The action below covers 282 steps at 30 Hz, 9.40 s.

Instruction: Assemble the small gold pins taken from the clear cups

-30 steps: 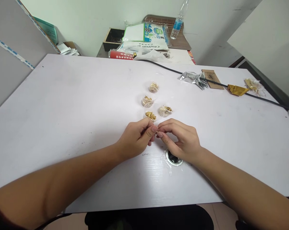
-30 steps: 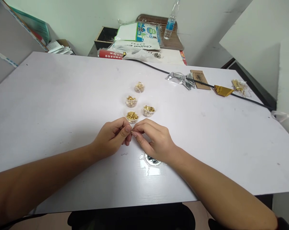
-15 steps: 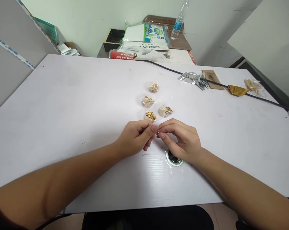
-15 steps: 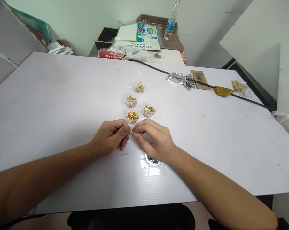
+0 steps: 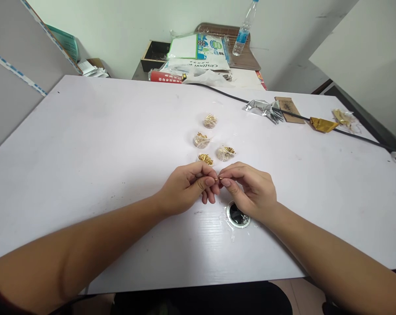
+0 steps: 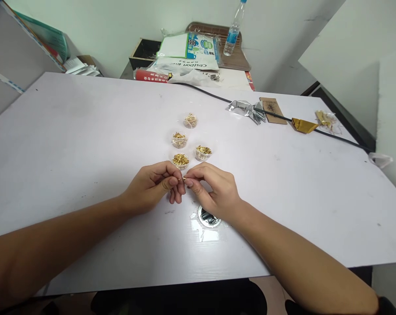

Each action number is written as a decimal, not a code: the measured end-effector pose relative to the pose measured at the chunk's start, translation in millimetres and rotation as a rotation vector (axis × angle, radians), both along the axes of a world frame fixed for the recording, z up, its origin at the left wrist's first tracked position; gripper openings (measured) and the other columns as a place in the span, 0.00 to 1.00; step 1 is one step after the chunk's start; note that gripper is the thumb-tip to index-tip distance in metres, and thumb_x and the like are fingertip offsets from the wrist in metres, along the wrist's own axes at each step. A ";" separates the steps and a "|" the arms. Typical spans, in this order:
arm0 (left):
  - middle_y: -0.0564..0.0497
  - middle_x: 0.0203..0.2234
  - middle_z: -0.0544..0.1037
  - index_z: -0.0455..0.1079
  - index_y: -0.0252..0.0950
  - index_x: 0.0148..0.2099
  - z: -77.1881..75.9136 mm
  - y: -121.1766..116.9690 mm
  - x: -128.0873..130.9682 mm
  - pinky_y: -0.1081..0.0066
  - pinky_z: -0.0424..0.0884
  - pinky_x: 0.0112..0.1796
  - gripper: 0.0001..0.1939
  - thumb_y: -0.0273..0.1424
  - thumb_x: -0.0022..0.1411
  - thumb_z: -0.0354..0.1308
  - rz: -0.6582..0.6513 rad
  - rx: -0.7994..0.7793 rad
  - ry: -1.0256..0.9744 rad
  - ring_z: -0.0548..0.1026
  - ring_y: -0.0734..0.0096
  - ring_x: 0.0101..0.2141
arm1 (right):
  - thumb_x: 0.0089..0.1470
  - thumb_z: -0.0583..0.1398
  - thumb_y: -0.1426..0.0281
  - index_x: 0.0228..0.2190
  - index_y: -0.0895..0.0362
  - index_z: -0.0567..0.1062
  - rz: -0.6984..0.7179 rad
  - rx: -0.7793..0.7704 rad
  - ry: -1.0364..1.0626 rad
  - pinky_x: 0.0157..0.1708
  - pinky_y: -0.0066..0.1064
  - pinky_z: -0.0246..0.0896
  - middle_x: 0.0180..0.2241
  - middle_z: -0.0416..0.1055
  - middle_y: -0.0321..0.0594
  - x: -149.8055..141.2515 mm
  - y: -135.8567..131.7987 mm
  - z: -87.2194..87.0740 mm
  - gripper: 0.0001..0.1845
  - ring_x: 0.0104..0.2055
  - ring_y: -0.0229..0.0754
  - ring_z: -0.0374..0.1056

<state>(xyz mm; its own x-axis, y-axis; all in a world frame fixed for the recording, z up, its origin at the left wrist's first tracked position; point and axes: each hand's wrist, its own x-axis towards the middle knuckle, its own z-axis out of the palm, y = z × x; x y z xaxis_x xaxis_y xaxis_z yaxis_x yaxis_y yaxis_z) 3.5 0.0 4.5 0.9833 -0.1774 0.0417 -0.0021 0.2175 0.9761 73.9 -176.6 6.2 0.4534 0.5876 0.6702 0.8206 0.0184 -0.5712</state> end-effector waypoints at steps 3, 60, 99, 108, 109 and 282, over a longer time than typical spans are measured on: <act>0.51 0.26 0.76 0.66 0.31 0.36 1.5 0.7 -1.4 0.78 0.73 0.25 0.17 0.42 0.66 0.58 -0.004 0.019 -0.017 0.76 0.78 0.24 | 0.58 0.60 0.80 0.34 0.58 0.73 -0.003 -0.007 0.004 0.28 0.30 0.72 0.29 0.75 0.41 0.3 -0.7 1.0 0.06 0.30 0.39 0.73; 0.51 0.25 0.75 0.68 0.31 0.32 0.0 2.0 -1.0 0.77 0.73 0.28 0.09 0.29 0.66 0.55 0.007 0.253 -0.046 0.75 0.78 0.26 | 0.58 0.59 0.83 0.36 0.57 0.70 0.056 -0.145 -0.306 0.28 0.31 0.66 0.29 0.72 0.40 8.8 -5.0 0.2 0.09 0.29 0.38 0.65; 0.53 0.23 0.74 0.67 0.32 0.31 -2.1 2.3 -0.5 0.79 0.73 0.27 0.08 0.26 0.65 0.54 -0.007 0.284 -0.023 0.74 0.80 0.25 | 0.58 0.59 0.83 0.34 0.58 0.70 0.045 -0.156 -0.303 0.28 0.30 0.64 0.28 0.73 0.40 5.1 -2.1 -5.8 0.09 0.28 0.37 0.66; 0.52 0.24 0.74 0.67 0.32 0.32 -1.4 0.6 0.8 0.79 0.72 0.27 0.08 0.27 0.65 0.54 0.006 0.266 -0.013 0.74 0.80 0.24 | 0.59 0.57 0.83 0.34 0.58 0.70 0.004 -0.131 -0.282 0.29 0.29 0.66 0.28 0.74 0.40 2.2 0.7 -7.0 0.09 0.29 0.37 0.67; 0.52 0.24 0.74 0.67 0.32 0.32 -2.0 0.3 0.9 0.79 0.72 0.27 0.08 0.27 0.65 0.55 0.011 0.260 -0.011 0.74 0.80 0.24 | 0.59 0.57 0.83 0.34 0.58 0.70 -0.002 -0.126 -0.284 0.29 0.29 0.66 0.28 0.74 0.40 1.9 1.2 -7.3 0.09 0.29 0.37 0.67; 0.52 0.23 0.73 0.65 0.33 0.30 -3.0 -3.1 -2.2 0.76 0.70 0.29 0.15 0.33 0.70 0.49 0.062 0.415 -0.193 0.71 0.78 0.25 | 0.60 0.60 0.56 0.13 0.57 0.58 0.165 -0.106 1.360 0.21 0.28 0.47 0.11 0.53 0.29 -12.3 12.3 2.4 0.31 0.17 0.33 0.57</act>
